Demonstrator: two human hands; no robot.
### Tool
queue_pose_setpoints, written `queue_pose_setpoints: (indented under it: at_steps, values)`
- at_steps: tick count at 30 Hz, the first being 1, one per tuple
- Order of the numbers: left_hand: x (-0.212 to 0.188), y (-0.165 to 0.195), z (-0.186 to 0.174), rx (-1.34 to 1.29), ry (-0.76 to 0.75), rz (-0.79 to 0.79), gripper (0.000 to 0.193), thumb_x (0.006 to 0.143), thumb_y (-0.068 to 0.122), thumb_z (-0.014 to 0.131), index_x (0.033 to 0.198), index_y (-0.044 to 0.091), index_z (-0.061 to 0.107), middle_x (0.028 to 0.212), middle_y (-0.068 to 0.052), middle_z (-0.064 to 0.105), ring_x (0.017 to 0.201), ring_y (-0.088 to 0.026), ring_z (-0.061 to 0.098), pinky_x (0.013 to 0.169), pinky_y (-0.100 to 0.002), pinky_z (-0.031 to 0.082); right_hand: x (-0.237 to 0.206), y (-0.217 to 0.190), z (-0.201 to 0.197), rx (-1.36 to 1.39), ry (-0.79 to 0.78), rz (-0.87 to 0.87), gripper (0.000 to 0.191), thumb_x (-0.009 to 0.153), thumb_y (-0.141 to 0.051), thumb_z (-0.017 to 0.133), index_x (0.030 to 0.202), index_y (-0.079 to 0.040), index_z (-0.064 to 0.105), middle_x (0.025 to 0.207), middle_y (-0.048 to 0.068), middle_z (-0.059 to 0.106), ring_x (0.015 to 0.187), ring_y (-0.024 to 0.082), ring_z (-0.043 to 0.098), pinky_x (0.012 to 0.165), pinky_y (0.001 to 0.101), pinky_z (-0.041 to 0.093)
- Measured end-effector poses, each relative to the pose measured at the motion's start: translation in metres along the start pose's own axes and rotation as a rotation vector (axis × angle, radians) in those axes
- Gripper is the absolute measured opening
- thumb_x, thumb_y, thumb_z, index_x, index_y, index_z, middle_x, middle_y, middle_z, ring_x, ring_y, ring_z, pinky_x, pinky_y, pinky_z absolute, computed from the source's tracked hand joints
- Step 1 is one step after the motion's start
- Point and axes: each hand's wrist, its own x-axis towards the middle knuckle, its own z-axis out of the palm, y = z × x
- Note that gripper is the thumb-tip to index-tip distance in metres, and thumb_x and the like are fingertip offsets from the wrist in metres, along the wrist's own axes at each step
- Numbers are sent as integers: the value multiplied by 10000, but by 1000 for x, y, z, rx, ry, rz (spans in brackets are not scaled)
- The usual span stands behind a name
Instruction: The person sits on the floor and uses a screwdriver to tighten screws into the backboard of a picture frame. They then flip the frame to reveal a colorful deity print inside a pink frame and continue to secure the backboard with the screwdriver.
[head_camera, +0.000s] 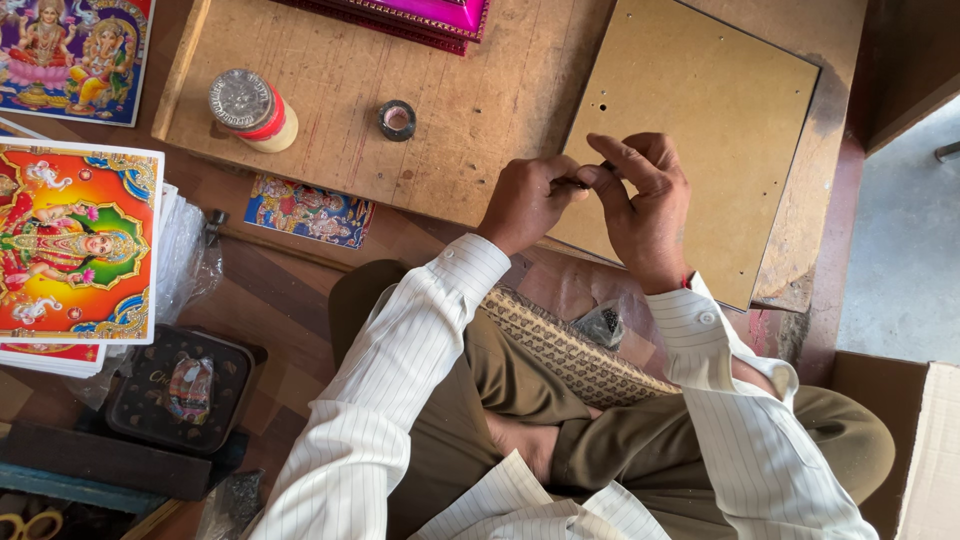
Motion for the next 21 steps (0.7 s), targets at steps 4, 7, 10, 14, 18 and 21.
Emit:
queue_pose_setpoints:
  at_steps: [4,7,10,14,18,21]
  values:
    - [-4,-4,7,70,-41,30,141,872,134,796,1001,80,775,834,-157,751,734,-320,728,660,-403,562,-4,3,1,-34,45,-12,303,913,-28,829,1206,-77,771,941,116,686,834,215,707,714,354,558]
    - [-6,-11,12,108,-28,104,164,883,109,759,1045,104,779,904,-142,763,788,-328,734,701,-414,568,-5,8,0,-56,63,-26,326,911,-21,822,1226,-73,757,922,108,698,817,213,719,714,339,570]
    - [-6,-16,17,115,-4,109,159,845,122,770,1001,96,776,874,-142,746,790,-318,743,696,-408,581,-7,10,-2,-39,47,-22,344,904,-31,821,1237,-75,743,907,116,696,823,211,736,740,331,591]
    - [-6,-14,21,246,5,48,118,828,152,816,865,63,747,798,-139,736,729,-334,725,660,-440,549,-4,10,-8,6,-9,-43,331,945,0,764,1266,-67,722,993,105,746,889,211,760,793,329,605]
    - [-7,-10,22,229,55,49,160,822,165,836,807,58,717,766,-133,725,709,-327,722,643,-433,542,-6,5,-10,82,-61,-58,332,976,30,709,1299,-47,693,1121,131,757,1009,237,762,873,344,610]
    - [-8,-7,20,188,99,80,21,836,78,755,840,93,740,782,-112,737,716,-308,729,645,-413,554,-10,-1,-4,96,-59,-34,319,956,18,733,1268,-42,698,1185,157,736,970,232,745,855,345,598]
